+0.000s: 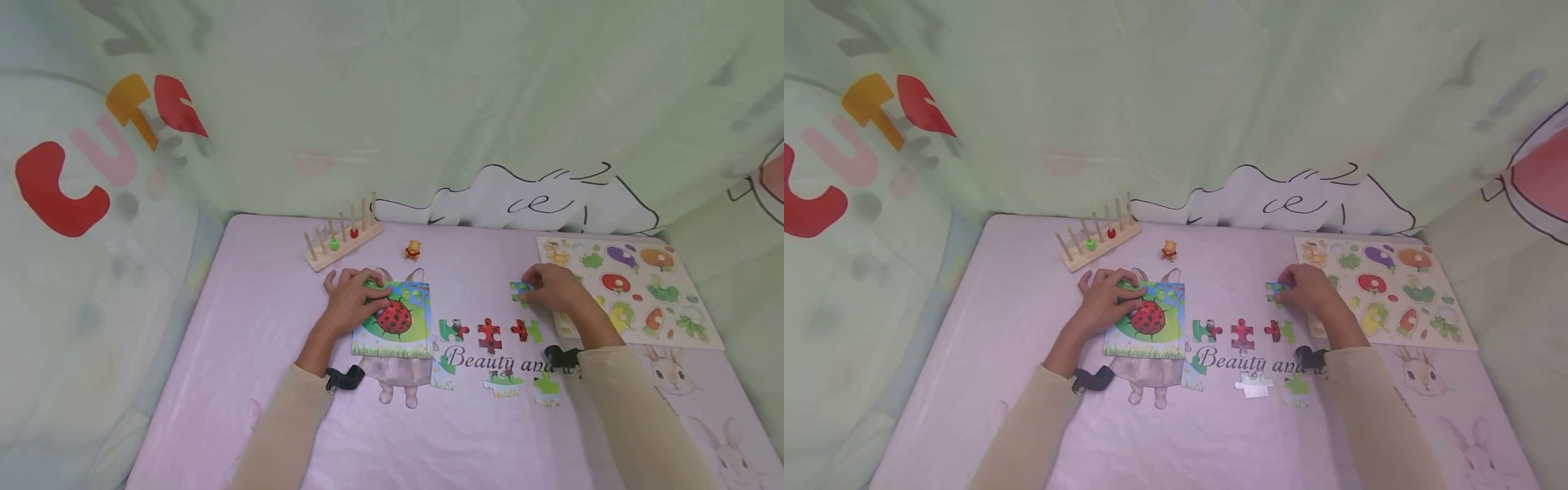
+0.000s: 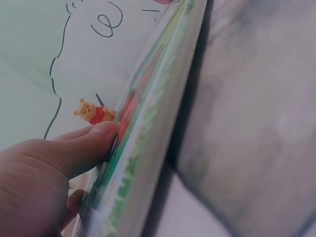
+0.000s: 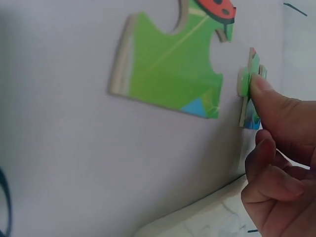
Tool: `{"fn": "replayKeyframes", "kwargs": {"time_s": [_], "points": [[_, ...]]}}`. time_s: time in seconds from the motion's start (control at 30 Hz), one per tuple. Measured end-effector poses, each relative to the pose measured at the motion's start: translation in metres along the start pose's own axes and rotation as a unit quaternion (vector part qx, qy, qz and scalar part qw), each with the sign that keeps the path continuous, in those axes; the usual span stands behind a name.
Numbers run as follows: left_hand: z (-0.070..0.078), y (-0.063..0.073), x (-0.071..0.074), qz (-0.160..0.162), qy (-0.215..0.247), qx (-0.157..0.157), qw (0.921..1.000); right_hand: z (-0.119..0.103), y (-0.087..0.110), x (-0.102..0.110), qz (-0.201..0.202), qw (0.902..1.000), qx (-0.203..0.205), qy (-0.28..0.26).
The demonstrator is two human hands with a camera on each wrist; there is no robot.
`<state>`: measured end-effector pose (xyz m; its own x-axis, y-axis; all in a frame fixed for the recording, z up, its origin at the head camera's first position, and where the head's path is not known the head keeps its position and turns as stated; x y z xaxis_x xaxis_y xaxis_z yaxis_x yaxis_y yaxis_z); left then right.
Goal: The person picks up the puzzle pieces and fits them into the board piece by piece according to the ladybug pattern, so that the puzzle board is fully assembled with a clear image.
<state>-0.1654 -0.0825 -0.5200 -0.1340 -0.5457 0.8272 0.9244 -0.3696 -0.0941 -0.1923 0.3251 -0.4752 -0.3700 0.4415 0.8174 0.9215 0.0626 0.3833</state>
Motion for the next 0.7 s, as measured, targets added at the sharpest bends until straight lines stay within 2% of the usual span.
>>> {"fn": "replayKeyframes", "kwargs": {"time_s": [0.27, 0.53, 0.7], "points": [[0.000, -0.001, -0.001, -0.004, 0.006, 0.006, 1.0000, -0.005, 0.003, 0.001, -0.001, 0.9999, 0.008, 0.013], [0.000, -0.001, 0.000, 0.003, 0.014, 0.005, 0.9999, -0.008, 0.009, 0.002, 0.037, 0.9988, 0.031, -0.009], [0.001, -0.001, 0.000, 0.004, 0.017, 0.005, 0.9998, -0.012, 0.014, -0.001, 0.061, 0.9964, 0.033, -0.049]]}}
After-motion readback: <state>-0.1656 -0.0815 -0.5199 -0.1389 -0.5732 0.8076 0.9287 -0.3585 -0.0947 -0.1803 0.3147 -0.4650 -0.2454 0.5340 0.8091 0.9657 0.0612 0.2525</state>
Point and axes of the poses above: each hand's wrist, its own y-axis away from the middle knuckle, its own x-axis out of the back of the hand, z = x × y, the point moved 3 cm from there along -y, towards the middle knuckle, and after that the axes turned 1 degree about z, right-handed, at the moved point
